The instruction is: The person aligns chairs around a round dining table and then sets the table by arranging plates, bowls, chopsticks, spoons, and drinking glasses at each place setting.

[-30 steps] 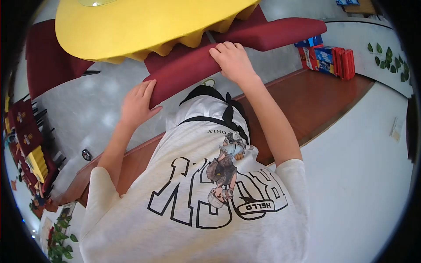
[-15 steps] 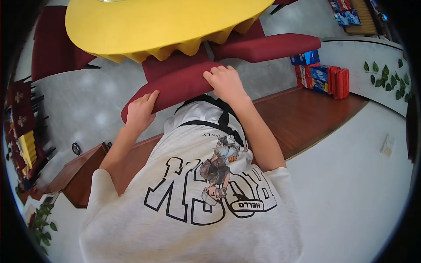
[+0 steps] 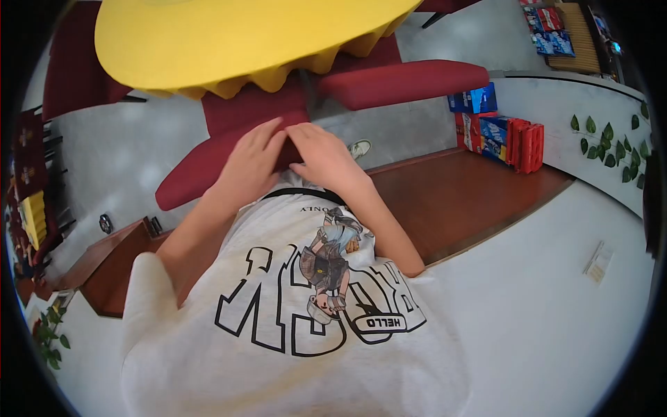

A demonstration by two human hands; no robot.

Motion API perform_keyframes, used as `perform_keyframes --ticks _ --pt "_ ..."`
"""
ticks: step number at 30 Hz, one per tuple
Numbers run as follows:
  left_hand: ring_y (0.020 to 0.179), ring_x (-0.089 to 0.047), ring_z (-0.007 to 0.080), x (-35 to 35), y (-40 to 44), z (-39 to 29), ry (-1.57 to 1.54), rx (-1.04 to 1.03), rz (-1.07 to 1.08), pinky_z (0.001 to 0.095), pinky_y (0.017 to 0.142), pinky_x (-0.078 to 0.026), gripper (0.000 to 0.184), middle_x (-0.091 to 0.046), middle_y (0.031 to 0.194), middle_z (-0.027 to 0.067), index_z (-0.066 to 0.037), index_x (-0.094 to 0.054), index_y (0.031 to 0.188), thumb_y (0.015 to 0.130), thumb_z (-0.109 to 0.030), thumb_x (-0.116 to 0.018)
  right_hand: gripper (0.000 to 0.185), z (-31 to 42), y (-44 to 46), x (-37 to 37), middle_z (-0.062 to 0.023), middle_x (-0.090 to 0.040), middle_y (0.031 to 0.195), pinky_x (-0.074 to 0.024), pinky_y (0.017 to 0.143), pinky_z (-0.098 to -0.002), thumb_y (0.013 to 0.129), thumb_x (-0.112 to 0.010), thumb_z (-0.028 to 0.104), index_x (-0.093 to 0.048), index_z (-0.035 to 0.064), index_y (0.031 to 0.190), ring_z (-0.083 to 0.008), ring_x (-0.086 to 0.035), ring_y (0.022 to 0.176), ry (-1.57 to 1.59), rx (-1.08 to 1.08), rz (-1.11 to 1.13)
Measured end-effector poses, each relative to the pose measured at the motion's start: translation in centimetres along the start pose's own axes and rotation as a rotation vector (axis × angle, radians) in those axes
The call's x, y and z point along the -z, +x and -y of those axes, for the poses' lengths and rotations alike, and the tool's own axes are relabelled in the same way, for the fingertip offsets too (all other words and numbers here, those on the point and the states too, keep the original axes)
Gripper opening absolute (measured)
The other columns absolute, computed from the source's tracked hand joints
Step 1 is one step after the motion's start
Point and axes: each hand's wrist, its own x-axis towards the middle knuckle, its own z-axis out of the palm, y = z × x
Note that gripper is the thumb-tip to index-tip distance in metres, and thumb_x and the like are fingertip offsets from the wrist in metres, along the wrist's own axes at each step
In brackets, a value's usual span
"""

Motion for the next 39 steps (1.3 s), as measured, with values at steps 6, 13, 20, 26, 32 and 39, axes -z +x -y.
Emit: perform_keyframes --ticks 6,13,20,26,32,39 --pt "0.128 -0.050 0.0390 -0.4 16.5 -8.3 0.200 -0.237 -0.134 0.0449 0.108 -0.042 0.057 -0.050 0.138 0.0198 -0.002 -0.053 0.129 0.076 -0.011 -0.073 0.050 -10.2 -7.9 6.7 -0.0212 -0.065 0.113 -0.0522 0.090 -0.0485 0.083 -0.073 0.020 -0.055 0.0029 0.127 -0.0401 -0.063 0.108 -0.009 -0.400 0.028" --pt "0.110 -0.063 0.0365 -9.2 26.7 -11.4 0.231 -0.140 -0.068 0.0447 0.093 -0.053 0.074 -0.062 0.123 0.0172 -0.007 -0.047 0.139 0.076 -0.030 -0.080 0.044 -15.3 -14.6 10.0 -0.0217 -0.065 0.114 -0.0496 0.090 -0.0488 0.087 -0.069 0.020 -0.057 0.0055 0.127 -0.0422 -0.062 0.106 0.047 -0.649 -0.207" --pt "0.101 -0.068 0.0327 -11.0 27.0 -11.4 0.351 0.042 0.047 0.0429 0.084 -0.057 0.081 -0.064 0.117 0.0138 -0.009 -0.046 0.141 0.073 -0.034 -0.083 0.047 -21.0 -17.1 11.9 -0.0205 -0.063 0.116 -0.0507 0.091 -0.0475 0.085 -0.070 0.022 -0.057 0.0061 0.128 -0.0391 -0.062 0.108 0.253 -0.686 -0.156" --pt "0.101 -0.068 0.0309 -11.0 27.4 -11.2 0.384 0.036 0.043 0.0420 0.082 -0.057 0.079 -0.066 0.118 0.0124 -0.010 -0.049 0.139 0.071 -0.033 -0.082 0.053 -25.5 -11.0 16.1 -0.0149 -0.053 0.137 -0.0480 0.096 -0.0509 0.078 -0.073 0.012 -0.059 0.0120 0.130 -0.0405 -0.052 0.122 -0.065 -0.571 -0.612" --pt "0.106 -0.067 0.0293 -10.8 27.4 -12.1 0.313 0.071 0.001 0.0400 0.086 -0.057 0.077 -0.067 0.122 0.0110 -0.011 -0.054 0.136 0.068 -0.029 -0.084 0.047 -30.2 -8.2 15.4 -0.0094 -0.053 0.140 -0.0325 0.111 -0.0648 0.085 -0.064 0.013 -0.062 0.0181 0.131 -0.0363 -0.042 0.137 -0.425 -0.286 -0.486" --pt "0.110 -0.066 0.0300 -11.1 27.7 -11.5 0.260 0.065 -0.078 0.0400 0.092 -0.055 0.079 -0.065 0.127 0.0114 -0.010 -0.055 0.135 0.063 -0.025 -0.085 0.039 -34.7 -5.1 19.3 -0.0074 -0.063 0.120 -0.0337 0.109 -0.0642 0.082 -0.068 0.016 -0.064 0.0133 0.121 -0.0283 -0.052 0.125 -0.495 -0.101 -0.140"
